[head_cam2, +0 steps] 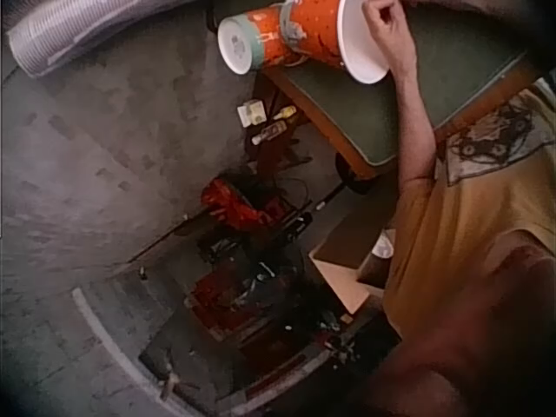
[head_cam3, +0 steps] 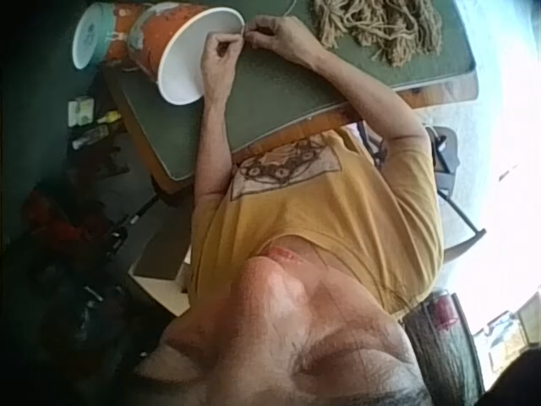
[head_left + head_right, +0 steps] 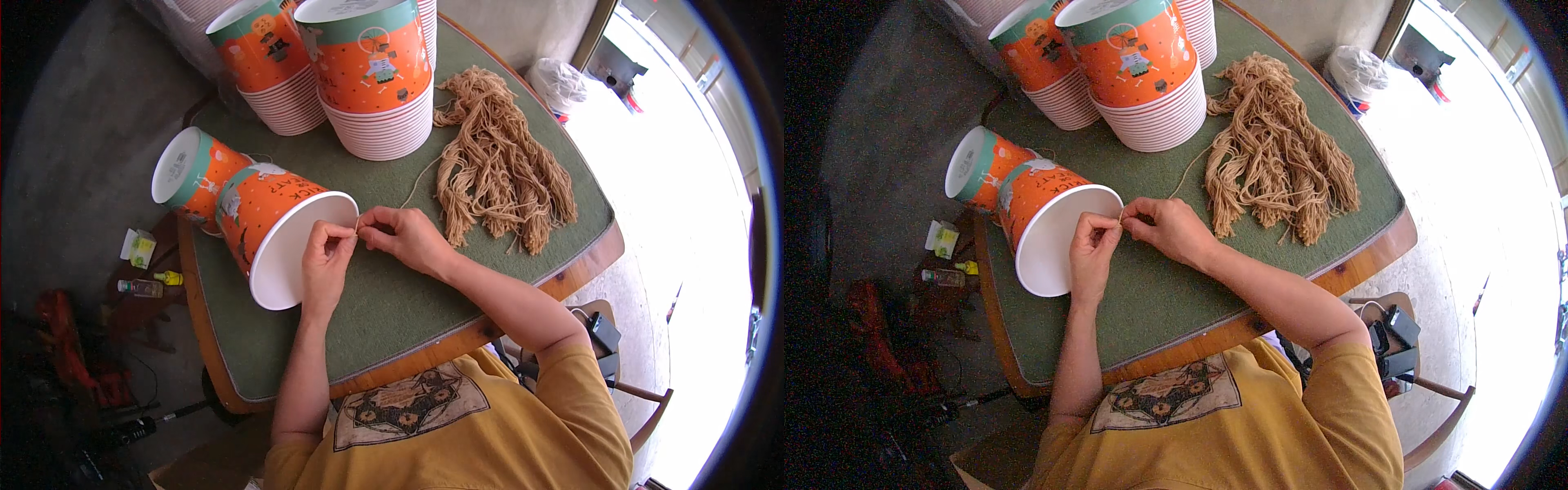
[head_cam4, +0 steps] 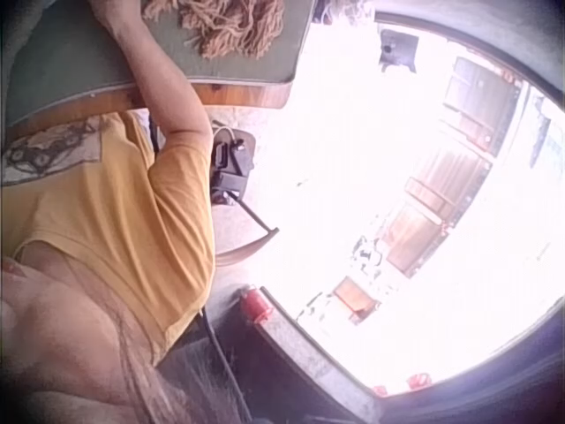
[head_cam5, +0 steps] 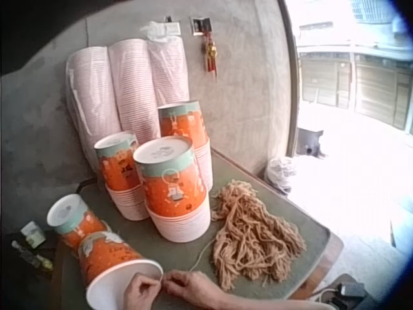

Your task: Threading twine handles through pre-punched holes in paper buckets.

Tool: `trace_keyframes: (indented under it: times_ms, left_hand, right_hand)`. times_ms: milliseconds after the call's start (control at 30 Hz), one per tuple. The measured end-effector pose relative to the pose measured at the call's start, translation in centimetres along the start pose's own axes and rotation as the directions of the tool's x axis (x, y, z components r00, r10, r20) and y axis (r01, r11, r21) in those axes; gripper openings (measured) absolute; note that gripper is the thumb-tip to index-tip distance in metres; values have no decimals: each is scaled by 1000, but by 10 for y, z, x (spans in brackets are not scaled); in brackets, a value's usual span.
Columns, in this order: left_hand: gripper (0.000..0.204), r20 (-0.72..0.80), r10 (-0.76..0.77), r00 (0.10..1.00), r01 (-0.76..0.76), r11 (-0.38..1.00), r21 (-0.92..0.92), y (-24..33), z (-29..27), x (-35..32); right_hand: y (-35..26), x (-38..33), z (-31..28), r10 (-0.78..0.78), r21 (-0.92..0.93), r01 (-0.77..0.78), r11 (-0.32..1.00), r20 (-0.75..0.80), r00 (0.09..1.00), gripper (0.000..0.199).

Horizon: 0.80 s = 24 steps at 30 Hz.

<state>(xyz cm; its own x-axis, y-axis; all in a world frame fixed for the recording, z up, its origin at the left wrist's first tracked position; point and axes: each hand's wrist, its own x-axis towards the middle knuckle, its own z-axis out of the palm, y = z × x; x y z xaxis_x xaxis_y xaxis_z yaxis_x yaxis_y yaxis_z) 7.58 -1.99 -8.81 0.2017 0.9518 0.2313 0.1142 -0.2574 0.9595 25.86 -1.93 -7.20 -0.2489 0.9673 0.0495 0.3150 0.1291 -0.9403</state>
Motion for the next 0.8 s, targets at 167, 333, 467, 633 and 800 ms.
trace_keyframes:
  times_ms: [167,333,467,633,800]
  left_hand:
    - [6,10,-34,999,34,999,-2,-2,-2,0]
    - [7,39,-104,994,106,992,-65,0,-3,1]
    - [8,72,-180,981,187,976,-115,2,-4,2]
    - [9,97,-189,977,199,973,-115,8,-5,3]
    - [11,107,-194,975,205,972,-111,9,-7,3]
  right_hand:
    - [2,1,1,-4,5,4,1000,6,1000,19]
    - [2,0,2,-43,-34,42,999,-19,999,20]
    - [2,0,1,-53,-56,52,997,-9,999,19]
    - [6,0,3,-110,-78,107,991,-29,994,19]
    - [2,0,2,-64,-120,64,991,4,998,19]
